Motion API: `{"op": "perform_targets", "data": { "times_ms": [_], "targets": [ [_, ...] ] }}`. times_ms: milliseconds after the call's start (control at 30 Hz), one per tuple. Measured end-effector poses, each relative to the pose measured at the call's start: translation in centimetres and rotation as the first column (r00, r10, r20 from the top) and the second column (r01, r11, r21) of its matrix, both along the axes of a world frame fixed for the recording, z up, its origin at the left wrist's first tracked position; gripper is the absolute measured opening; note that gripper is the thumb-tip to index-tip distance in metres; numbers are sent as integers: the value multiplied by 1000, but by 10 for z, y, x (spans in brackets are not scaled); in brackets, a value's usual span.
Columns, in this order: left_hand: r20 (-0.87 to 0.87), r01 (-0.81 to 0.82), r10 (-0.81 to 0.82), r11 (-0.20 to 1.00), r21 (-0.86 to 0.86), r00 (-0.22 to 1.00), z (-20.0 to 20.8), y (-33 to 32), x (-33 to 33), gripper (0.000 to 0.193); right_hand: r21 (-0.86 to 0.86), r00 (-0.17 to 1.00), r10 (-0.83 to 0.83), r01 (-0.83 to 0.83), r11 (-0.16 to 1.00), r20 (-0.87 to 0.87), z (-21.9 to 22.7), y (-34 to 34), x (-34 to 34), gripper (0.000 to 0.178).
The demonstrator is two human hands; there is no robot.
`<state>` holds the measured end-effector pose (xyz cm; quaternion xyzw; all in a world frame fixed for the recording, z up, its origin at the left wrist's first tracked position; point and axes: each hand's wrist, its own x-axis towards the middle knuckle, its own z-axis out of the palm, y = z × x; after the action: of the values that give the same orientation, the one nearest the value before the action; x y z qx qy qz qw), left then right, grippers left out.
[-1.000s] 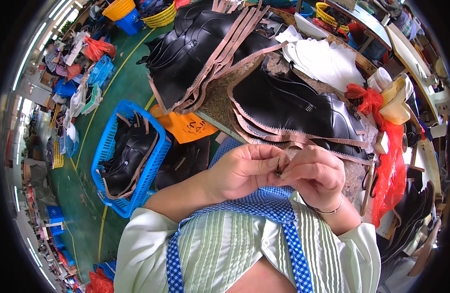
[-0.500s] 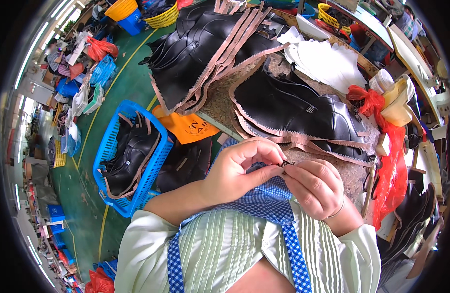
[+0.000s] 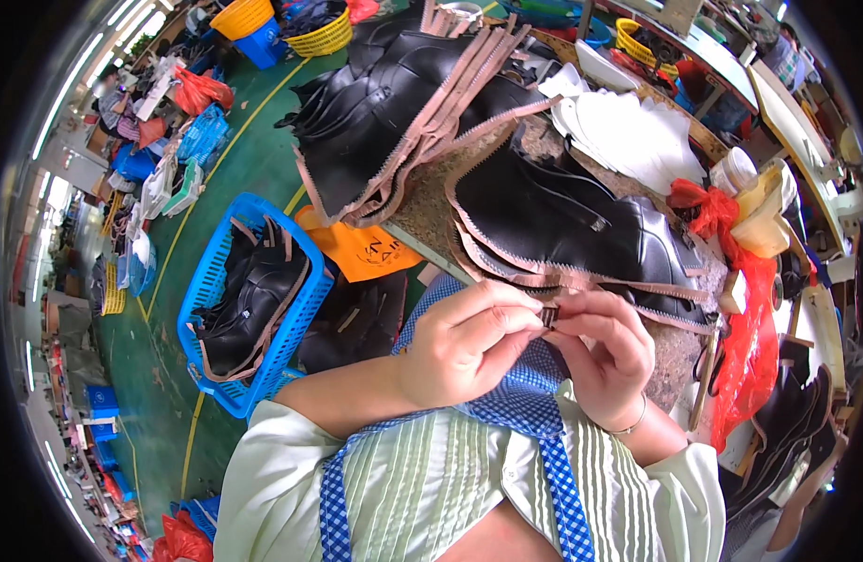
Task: Attaching small metal buckles and accessories to leather shoe upper components in a factory setting.
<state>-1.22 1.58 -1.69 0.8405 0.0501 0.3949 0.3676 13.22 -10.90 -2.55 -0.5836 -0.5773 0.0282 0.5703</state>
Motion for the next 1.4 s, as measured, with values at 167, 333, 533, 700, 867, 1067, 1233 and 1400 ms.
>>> {"op": "perform_targets", "data": {
  "times_ms": [167, 333, 533, 700, 867, 1067, 1233, 1400],
  "targets": [
    [-17, 44, -48, 986, -161, 999, -10, 4, 2, 17, 33, 991, 35, -40, 999, 130, 1, 6, 3, 19],
    [9, 62, -61, 976, -207, 998, -25, 9, 7, 16, -71, 975, 154, -167, 983, -162, -10, 13, 8, 20],
    [303, 243, -431, -190, -951, 850, -34, 20, 16, 14, 34, 976, 191, -196, 980, 107, -5, 22, 18, 34],
    [-179, -177, 189, 981, 84, 966, -20, 114, 52, 25, 32, 911, 65, -57, 998, -407, -15, 5, 24, 28],
    [-244, -742, 959, 270, 614, 147, -38, 274, 40, 45, -54, 872, 25, -59, 997, -489, -35, -13, 29, 30],
    [167, -583, 877, 148, 799, 451, -72, 278, 35, 32, -175, 966, -103, 62, 983, -236, -34, -16, 28, 30],
    [-262, -534, 874, 462, 708, 410, -43, 274, 23, 25, -162, 997, 1, -13, 987, -76, -19, -11, 21, 27],
    [-214, -460, 658, 688, 561, 722, 71, 192, 4, 34, -184, 991, 124, -132, 974, -50, 10, -19, 19, 22]
  ]
}}
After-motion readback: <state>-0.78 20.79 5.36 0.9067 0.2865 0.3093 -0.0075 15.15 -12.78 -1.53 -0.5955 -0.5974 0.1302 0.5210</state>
